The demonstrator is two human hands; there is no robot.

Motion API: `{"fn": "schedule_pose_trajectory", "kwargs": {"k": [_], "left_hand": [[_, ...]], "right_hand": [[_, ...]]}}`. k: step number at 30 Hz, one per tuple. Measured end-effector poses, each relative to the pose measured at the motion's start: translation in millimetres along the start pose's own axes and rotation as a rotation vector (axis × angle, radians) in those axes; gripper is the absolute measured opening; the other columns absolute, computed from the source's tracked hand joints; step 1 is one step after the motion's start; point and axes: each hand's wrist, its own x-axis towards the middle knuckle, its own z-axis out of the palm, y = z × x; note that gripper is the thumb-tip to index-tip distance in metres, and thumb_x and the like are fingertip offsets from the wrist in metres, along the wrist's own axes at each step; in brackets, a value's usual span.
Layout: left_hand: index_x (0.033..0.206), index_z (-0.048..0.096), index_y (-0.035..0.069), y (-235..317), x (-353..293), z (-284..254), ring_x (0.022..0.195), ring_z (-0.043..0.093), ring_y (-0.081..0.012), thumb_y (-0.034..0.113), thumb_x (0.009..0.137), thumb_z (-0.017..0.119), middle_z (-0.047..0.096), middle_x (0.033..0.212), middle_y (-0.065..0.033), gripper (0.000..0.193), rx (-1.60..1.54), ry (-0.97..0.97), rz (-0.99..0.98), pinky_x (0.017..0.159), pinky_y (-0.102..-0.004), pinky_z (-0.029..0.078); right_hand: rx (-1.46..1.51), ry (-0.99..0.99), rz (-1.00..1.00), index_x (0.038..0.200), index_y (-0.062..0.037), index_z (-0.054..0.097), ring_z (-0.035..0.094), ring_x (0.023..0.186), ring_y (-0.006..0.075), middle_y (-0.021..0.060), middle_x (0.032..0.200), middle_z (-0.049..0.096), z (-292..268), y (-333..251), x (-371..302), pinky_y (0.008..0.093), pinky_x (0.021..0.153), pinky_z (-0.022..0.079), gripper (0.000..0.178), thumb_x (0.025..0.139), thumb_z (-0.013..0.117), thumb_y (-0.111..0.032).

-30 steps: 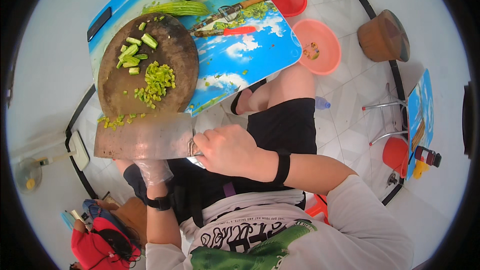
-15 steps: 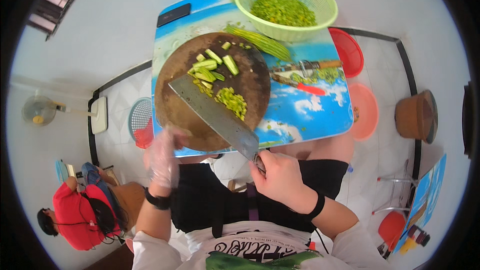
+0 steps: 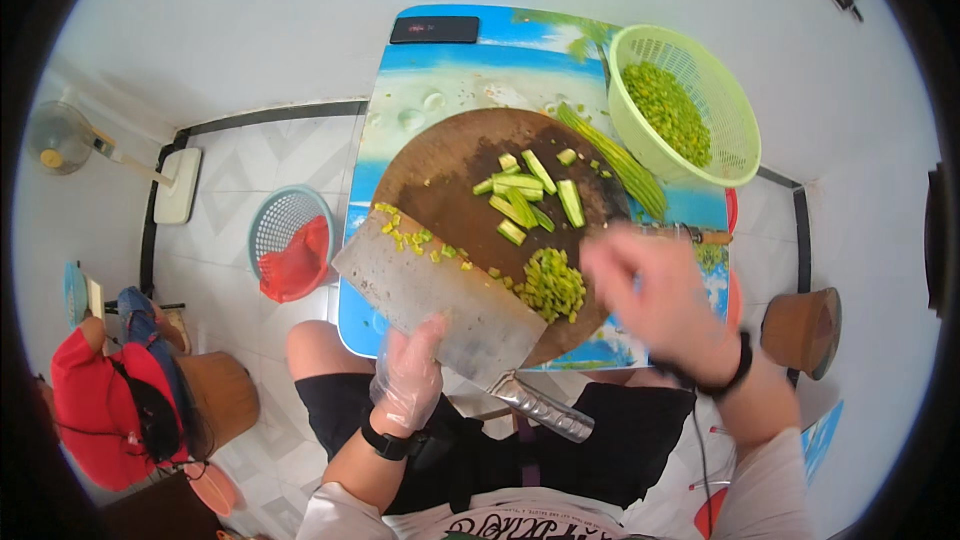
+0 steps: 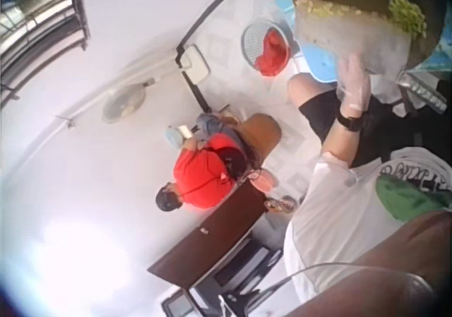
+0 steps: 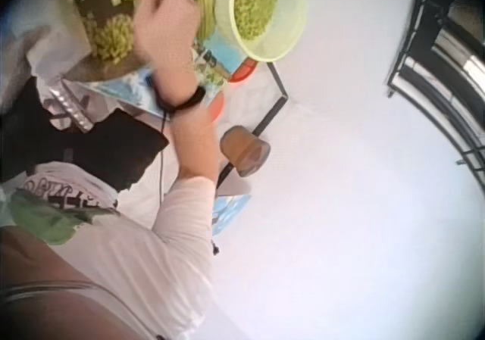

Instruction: The person chops bitter melon into small pieces on a wooden cutting board using a cleaver. They handle sections of the vegetable, slice them into smaller bits, and push the chopped pieces aside to make room for more.

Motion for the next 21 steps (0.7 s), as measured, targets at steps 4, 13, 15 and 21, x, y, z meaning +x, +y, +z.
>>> {"fn": "schedule_pose_trajectory", "kwargs": {"k": [4,13,15,21], "left_hand": [[0.144,0.047,-0.002,2.8,13.4,-20.2,0.124,0.059,-0.0281,0.023,0.093,0.061,0.060,0.135,-0.0137,0.059,0.090,-0.014,0.051,0.107,-0.0399,0.046],[0.136,0.052,-0.003,24.0,25.7,-38.8,0.117,0.059,-0.0245,0.015,0.093,0.061,0.062,0.128,-0.0133,0.047,-0.070,-0.100,-0.104,0.102,-0.0385,0.047],[0.133,0.054,-0.004,26.2,30.3,-43.6,0.116,0.060,-0.0252,0.015,0.093,0.061,0.063,0.127,-0.0139,0.045,-0.089,-0.090,-0.109,0.102,-0.0386,0.047],[0.126,0.061,-0.003,37.6,38.1,-53.9,0.113,0.062,-0.0301,0.019,0.095,0.059,0.066,0.123,-0.0159,0.038,0.146,-0.202,-0.029,0.101,-0.0409,0.047]], "right_hand": [[-0.391,-0.002,0.047,0.098,-0.0057,0.071,0.069,0.089,0.0444,0.0227,0.093,0.072,19.0,53.3,167.6,0.0547,0.081,0.054,0.023,0.093,0.054,-0.019],[-0.681,-0.073,0.142,0.143,-0.0209,0.057,0.066,0.110,0.0405,0.0210,0.117,0.071,93.8,77.0,364.7,0.0499,0.092,0.054,0.051,0.093,0.052,-0.016],[-0.654,-0.083,0.181,0.143,-0.0180,0.058,0.065,0.115,0.0397,0.0204,0.123,0.070,102.5,76.5,383.5,0.0493,0.095,0.053,0.051,0.092,0.051,-0.016],[-0.630,-0.169,0.266,0.146,-0.0177,0.055,0.066,0.091,0.0348,0.0190,0.113,0.071,119.5,104.1,404.8,0.0473,0.084,0.055,0.052,0.095,0.047,-0.021]]}}
